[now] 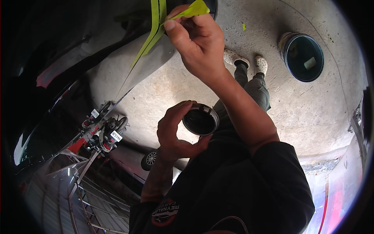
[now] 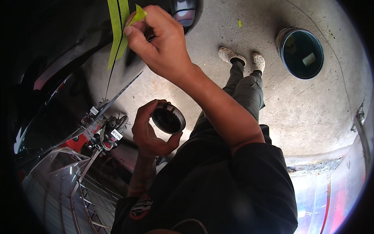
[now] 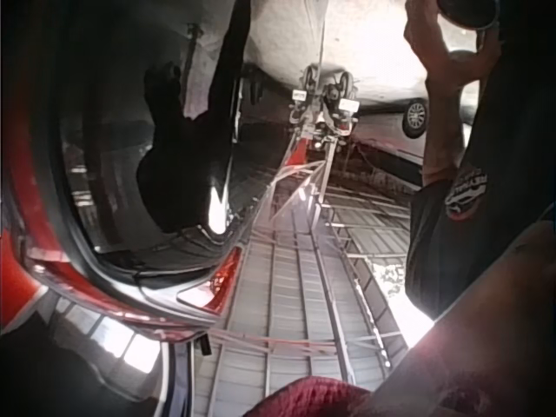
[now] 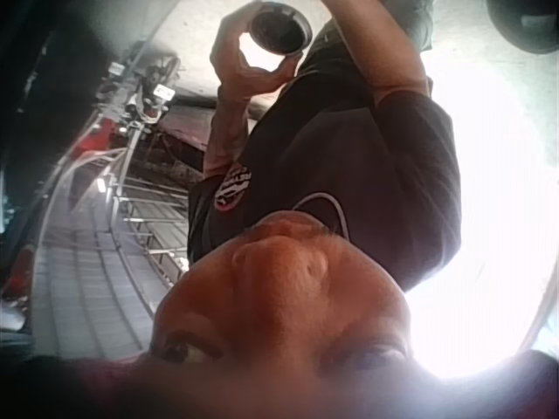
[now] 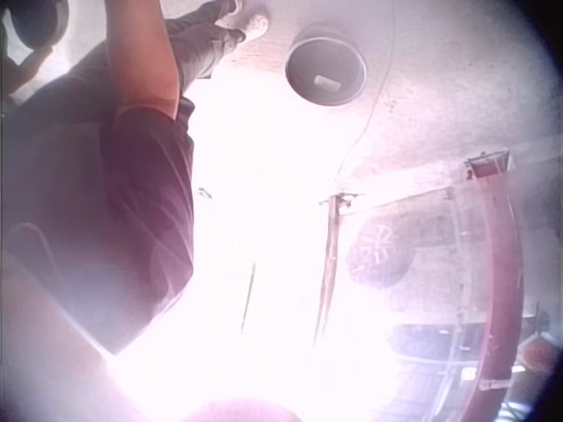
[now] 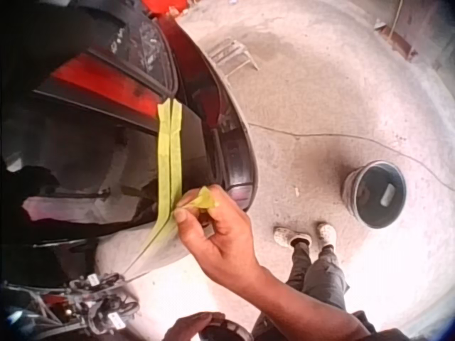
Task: The person peels masking tape from a small container and uses a small spreader to mix black paint within it. Then, standing at the rear of a vehicle, they use the spreader to apply the paint into a narrow gap on the car's body panels.
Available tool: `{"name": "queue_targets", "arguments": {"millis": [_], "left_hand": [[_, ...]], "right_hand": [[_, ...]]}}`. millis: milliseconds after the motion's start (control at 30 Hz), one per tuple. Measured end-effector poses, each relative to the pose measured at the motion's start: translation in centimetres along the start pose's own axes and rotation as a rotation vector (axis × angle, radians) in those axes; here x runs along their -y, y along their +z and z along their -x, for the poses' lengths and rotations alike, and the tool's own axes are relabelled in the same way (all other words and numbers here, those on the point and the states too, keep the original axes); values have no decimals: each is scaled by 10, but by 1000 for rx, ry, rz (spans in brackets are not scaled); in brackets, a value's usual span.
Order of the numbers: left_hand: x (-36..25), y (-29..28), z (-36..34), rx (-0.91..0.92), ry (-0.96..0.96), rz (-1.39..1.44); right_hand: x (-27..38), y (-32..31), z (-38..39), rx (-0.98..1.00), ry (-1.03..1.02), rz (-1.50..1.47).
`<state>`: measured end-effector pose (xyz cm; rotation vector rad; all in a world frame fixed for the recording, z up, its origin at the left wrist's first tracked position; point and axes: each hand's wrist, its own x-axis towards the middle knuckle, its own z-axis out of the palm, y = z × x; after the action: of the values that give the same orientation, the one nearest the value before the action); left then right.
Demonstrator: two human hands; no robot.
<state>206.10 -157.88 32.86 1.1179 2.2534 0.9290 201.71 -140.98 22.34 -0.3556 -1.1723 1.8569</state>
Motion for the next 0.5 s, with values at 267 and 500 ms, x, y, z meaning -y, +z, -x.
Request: {"name": "queue_targets", "arguments": {"millis": [267,500], "left_hand": [[0,1,0,-7,4,12],[0,1,-1,-10,8,12]], "right_hand": [[2,1,1,-7,72,-41],[-1,4,4,-11,149,-183]]}}
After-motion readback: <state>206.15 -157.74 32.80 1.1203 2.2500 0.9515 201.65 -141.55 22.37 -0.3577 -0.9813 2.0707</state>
